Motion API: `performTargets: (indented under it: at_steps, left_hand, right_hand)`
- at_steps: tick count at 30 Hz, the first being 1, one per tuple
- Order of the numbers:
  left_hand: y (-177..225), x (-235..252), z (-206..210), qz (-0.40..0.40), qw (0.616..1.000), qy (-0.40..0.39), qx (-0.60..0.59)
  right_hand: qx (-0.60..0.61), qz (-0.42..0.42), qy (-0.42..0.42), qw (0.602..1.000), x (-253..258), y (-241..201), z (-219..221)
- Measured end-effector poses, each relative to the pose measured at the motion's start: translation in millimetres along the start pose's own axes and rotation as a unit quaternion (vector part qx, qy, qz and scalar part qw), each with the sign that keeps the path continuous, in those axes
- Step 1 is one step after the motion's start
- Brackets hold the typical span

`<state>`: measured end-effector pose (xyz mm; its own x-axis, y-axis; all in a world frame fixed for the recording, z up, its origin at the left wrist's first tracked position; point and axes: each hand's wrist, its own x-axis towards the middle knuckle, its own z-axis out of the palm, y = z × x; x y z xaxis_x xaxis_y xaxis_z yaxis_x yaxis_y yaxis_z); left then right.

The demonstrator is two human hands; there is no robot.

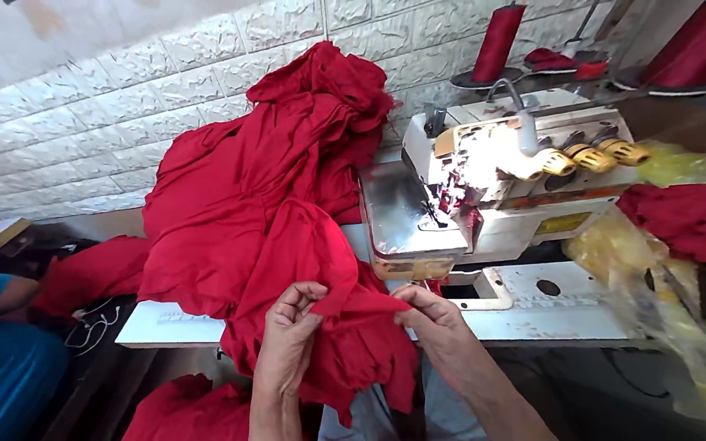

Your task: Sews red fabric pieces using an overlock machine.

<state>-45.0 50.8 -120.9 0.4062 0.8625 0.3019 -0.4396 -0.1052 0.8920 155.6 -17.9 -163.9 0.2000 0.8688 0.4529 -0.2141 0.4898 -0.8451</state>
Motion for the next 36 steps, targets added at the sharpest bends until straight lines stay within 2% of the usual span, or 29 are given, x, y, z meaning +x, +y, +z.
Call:
performTargets:
  at_steps: [2,4,6,8,10,13,15,17,19,21,23,24,26,28,31,33,36]
  left_hand:
    - [-0.2,1.3,-1.6,0.007,0.999,-0.032,0.04]
    - [-3.1,3.7,1.1,0.021,0.991,-0.073,0.106]
    - [-10.4,7.6,4.6,0.048,0.967,-0.065,0.24]
    - [-19.5,8.1,5.8,0.055,0.909,-0.046,0.411]
    - [-28.0,6.2,6.2,0.047,0.866,-0.04,0.496]
    - [-31.4,3.7,9.5,0.07,0.831,-0.029,0.551]
    - [-34.9,-0.5,14.0,0.118,0.804,0.007,0.583]
    - [-37.1,-4.8,18.3,0.185,0.783,0.048,0.592]
    - [-36.6,-9.7,22.2,0.241,0.786,0.045,0.567]
    - [-32.4,-12.1,23.9,0.247,0.801,-0.038,0.544]
    - [-31.0,-8.6,25.2,0.23,0.781,-0.111,0.57]
    - [-31.9,-5.0,25.5,0.225,0.774,-0.12,0.579]
    - [-30.1,5.6,26.3,0.203,0.794,-0.086,0.566]
    - [-23.6,18.1,26.9,0.188,0.807,-0.001,0.559]
    - [-17.0,31.9,26.7,0.196,0.768,0.09,0.603]
    - [-11.2,31.6,32.6,0.202,0.778,0.096,0.587]
    - [-1.5,17.2,40.8,0.218,0.824,0.068,0.519]
  right_hand:
    - [0.007,0.0,-0.015,1.0,2.0,1.6,-5.7]
    - [-0.023,0.002,0.016,1.0,2.1,2.0,-7.0]
    - [-0.156,-0.006,0.066,0.986,1.3,3.6,-7.8]
    - [-0.385,-0.021,0.091,0.918,-3.3,6.2,-9.8]
    - [-0.515,-0.034,0.098,0.851,-8.1,10.4,-12.5]
    - [-0.578,-0.054,0.106,0.807,-11.0,10.7,-11.8]
    - [-0.588,-0.073,0.114,0.797,-11.9,7.9,-9.0]
    - [-0.563,-0.123,0.128,0.807,-14.6,6.6,-6.6]
    - [-0.498,-0.158,0.116,0.845,-20.2,4.3,-4.1]
    - [-0.443,-0.136,0.083,0.882,-24.7,3.2,-1.7]
    - [-0.456,-0.08,0.056,0.885,-26.3,3.6,-1.2]
    - [-0.469,-0.064,0.05,0.88,-26.6,4.9,-1.7]
    - [-0.485,-0.057,0.049,0.871,-26.0,5.8,-3.0]
    - [-0.488,-0.063,0.053,0.869,-25.9,5.8,-3.6]
    - [-0.481,-0.059,0.052,0.873,-27.2,4.8,-5.4]
    - [-0.473,-0.053,0.05,0.878,-26.4,1.8,-5.8]
    - [-0.455,-0.052,0.057,0.887,-27.0,-8.8,-0.2]
